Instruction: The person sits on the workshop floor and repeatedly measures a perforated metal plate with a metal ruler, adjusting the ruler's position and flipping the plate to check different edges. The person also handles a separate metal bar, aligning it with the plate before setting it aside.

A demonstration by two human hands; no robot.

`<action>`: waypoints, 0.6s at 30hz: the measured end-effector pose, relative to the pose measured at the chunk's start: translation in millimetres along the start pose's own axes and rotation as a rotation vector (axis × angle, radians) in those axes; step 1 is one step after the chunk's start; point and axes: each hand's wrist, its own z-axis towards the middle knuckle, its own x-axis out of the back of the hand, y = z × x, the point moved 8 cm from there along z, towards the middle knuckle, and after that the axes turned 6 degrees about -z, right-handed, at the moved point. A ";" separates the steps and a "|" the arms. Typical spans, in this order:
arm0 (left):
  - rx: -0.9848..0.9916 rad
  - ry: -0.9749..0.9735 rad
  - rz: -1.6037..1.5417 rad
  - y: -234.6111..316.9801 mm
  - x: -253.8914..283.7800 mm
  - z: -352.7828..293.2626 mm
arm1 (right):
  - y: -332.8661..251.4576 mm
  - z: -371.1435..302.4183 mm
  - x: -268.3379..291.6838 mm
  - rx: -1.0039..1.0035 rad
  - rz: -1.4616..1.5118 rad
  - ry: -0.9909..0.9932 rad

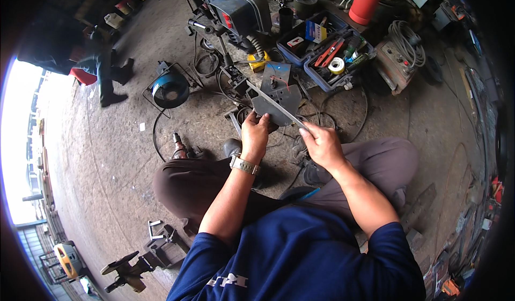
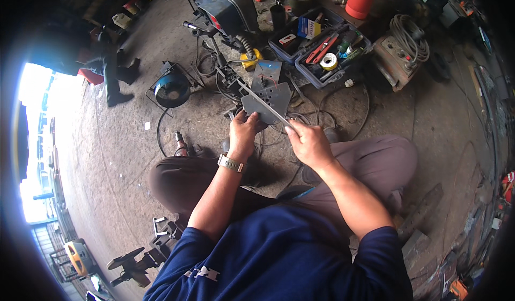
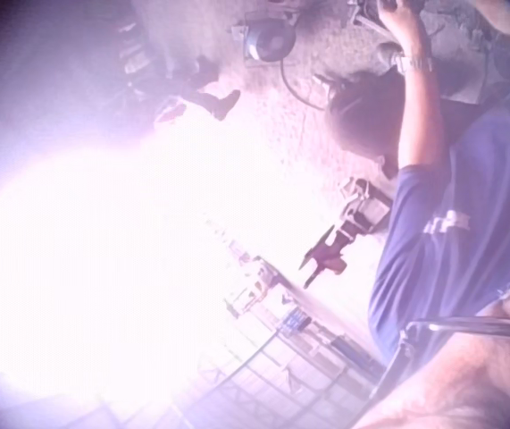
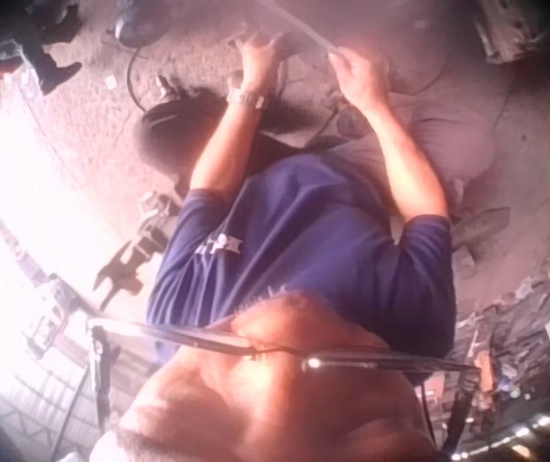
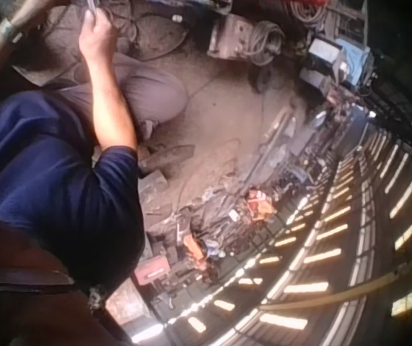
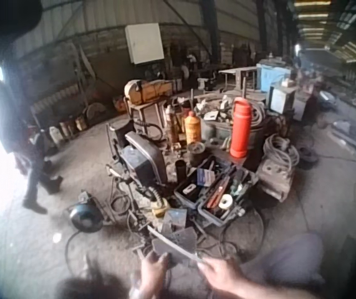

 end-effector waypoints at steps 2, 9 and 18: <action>0.044 0.002 -0.105 -9.0 -6.0 -6.8 | -7.3 -6.2 -4.6 0.114 -0.050 0.080; 0.162 0.052 -0.331 -25.7 -11.3 -4.7 | 42.7 -19.6 -59.0 -0.200 0.047 -0.120; -0.492 -0.279 0.641 -26.6 13.1 27.8 | 69.7 -20.4 -104.0 -0.634 0.720 -0.265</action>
